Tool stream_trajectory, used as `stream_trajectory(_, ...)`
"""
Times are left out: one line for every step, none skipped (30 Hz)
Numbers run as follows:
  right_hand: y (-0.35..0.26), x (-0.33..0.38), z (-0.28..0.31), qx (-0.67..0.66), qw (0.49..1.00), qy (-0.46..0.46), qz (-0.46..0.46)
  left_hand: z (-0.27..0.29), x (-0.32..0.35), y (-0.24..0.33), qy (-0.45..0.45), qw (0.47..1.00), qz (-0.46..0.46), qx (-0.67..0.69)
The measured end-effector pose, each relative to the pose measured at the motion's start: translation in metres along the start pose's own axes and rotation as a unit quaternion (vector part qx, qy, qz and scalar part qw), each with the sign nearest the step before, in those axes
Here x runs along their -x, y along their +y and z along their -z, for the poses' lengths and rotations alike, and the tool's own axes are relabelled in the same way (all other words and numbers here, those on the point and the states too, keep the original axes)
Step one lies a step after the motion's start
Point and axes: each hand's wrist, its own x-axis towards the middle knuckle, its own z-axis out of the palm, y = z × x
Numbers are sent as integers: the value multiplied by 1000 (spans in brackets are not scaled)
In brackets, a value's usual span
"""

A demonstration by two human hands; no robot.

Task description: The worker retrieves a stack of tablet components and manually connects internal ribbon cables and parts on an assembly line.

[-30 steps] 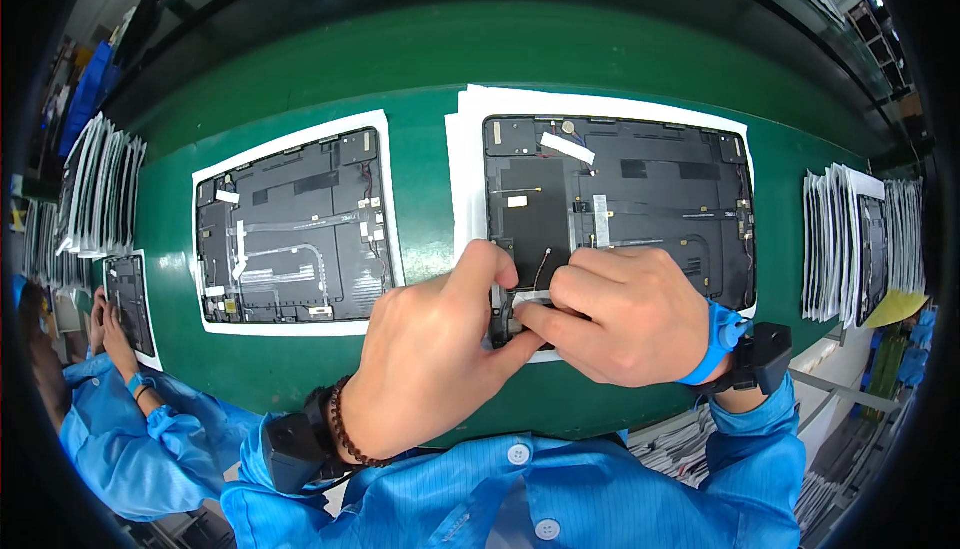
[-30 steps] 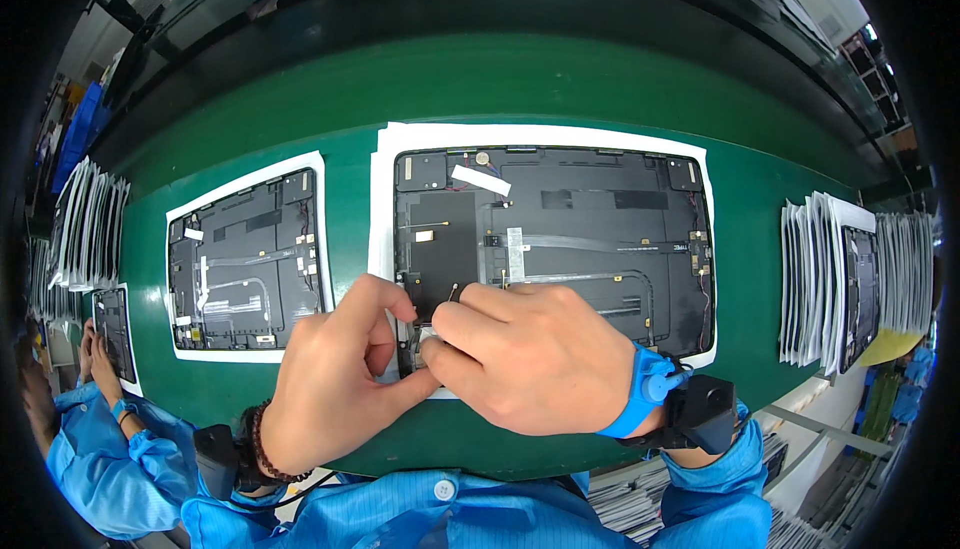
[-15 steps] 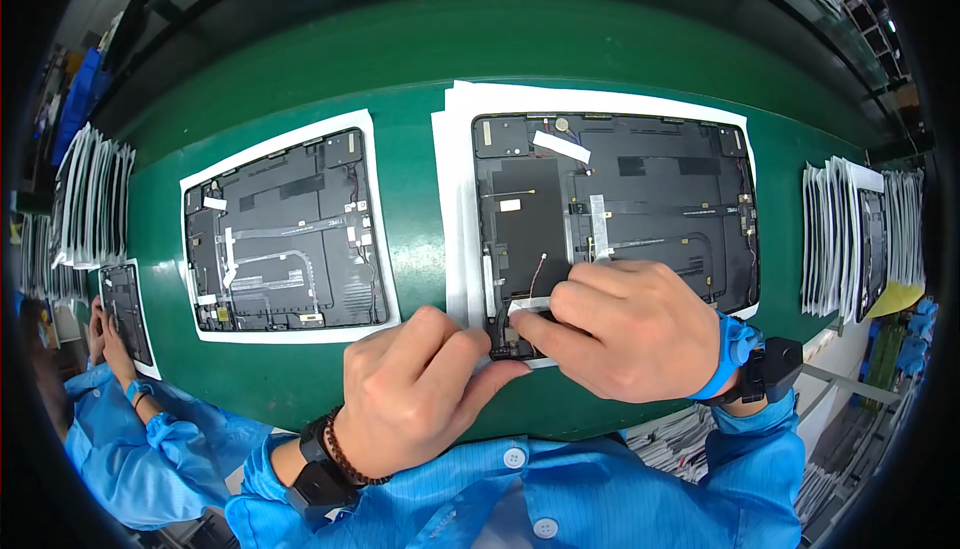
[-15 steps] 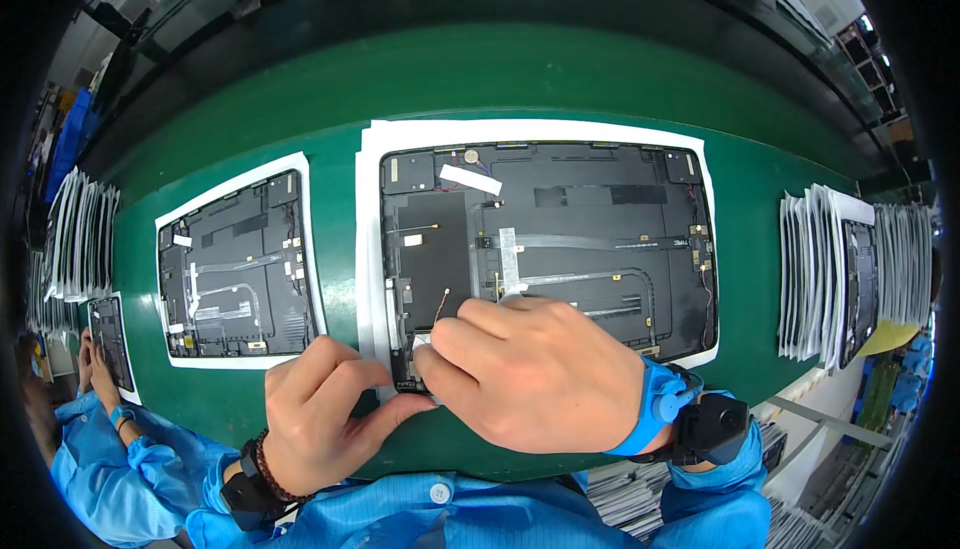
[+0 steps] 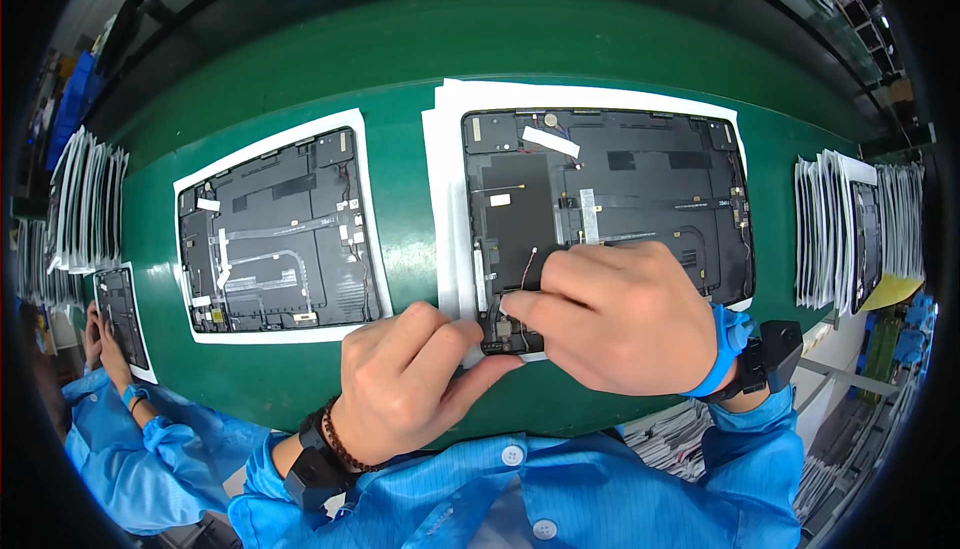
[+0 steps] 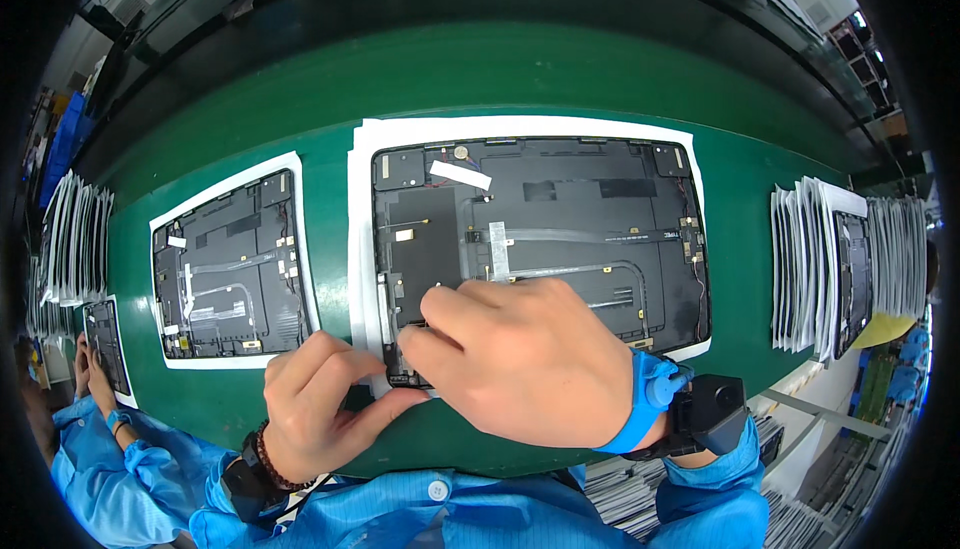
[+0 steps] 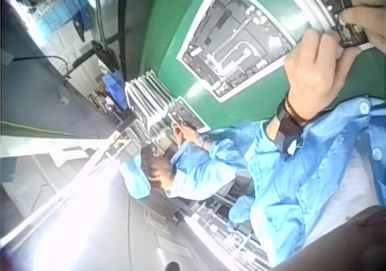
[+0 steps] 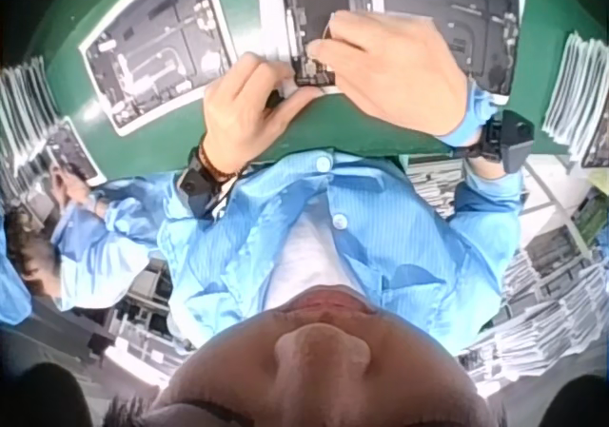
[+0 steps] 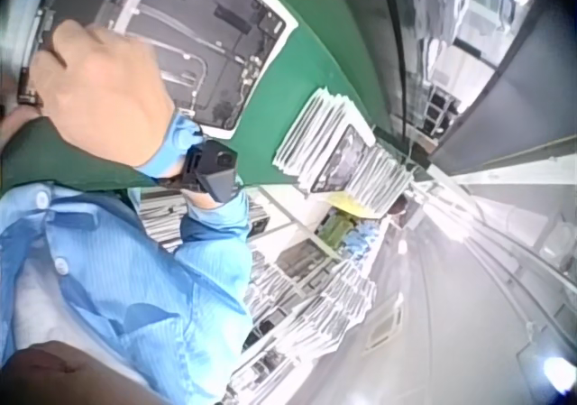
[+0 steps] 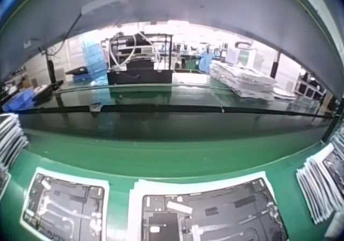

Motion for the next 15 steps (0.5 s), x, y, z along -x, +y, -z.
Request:
stream_trajectory(-1,-1,1,-23,999,41,-4,-1,0,-1,3,1000,-4,2)
stream_trajectory(-3,-1,2,-47,996,81,-8,-1,0,-2,3,1000,-4,3)
stream_trajectory(-4,-1,4,-46,996,81,-8,-2,0,-2,8,1000,-9,7)
stream_trajectory(-6,-2,6,-75,988,135,0,-3,0,-3,15,1000,-14,11)
stream_trajectory(-7,-2,9,-104,977,188,8,-4,1,-4,16,1000,-14,12)
stream_trajectory(-9,-3,15,-104,977,187,7,-4,1,-4,24,999,-19,13)
stream_trajectory(-11,-1,24,-119,974,190,-12,-5,2,-5,32,999,-27,17)
stream_trajectory(-11,0,30,-134,972,193,-32,-5,2,-6,32,999,-28,21)
stream_trajectory(-6,3,29,-153,965,213,-16,-4,3,-8,32,999,-25,22)
stream_trajectory(-6,6,31,-148,960,238,-19,-6,3,-8,33,999,-24,28)
stream_trajectory(-11,9,32,-204,941,264,-64,-5,4,-7,34,999,-16,29)
stream_trajectory(-16,12,33,-258,916,289,-108,-5,6,-7,40,999,-18,29)
stream_trajectory(-13,14,37,-293,904,297,-97,-3,5,-6,40,999,-20,31)
stream_trajectory(-4,17,36,-354,876,322,-55,-3,4,-4,40,998,-22,33)
stream_trajectory(1,16,40,-393,859,324,-46,-4,4,-3,40,998,-26,43)
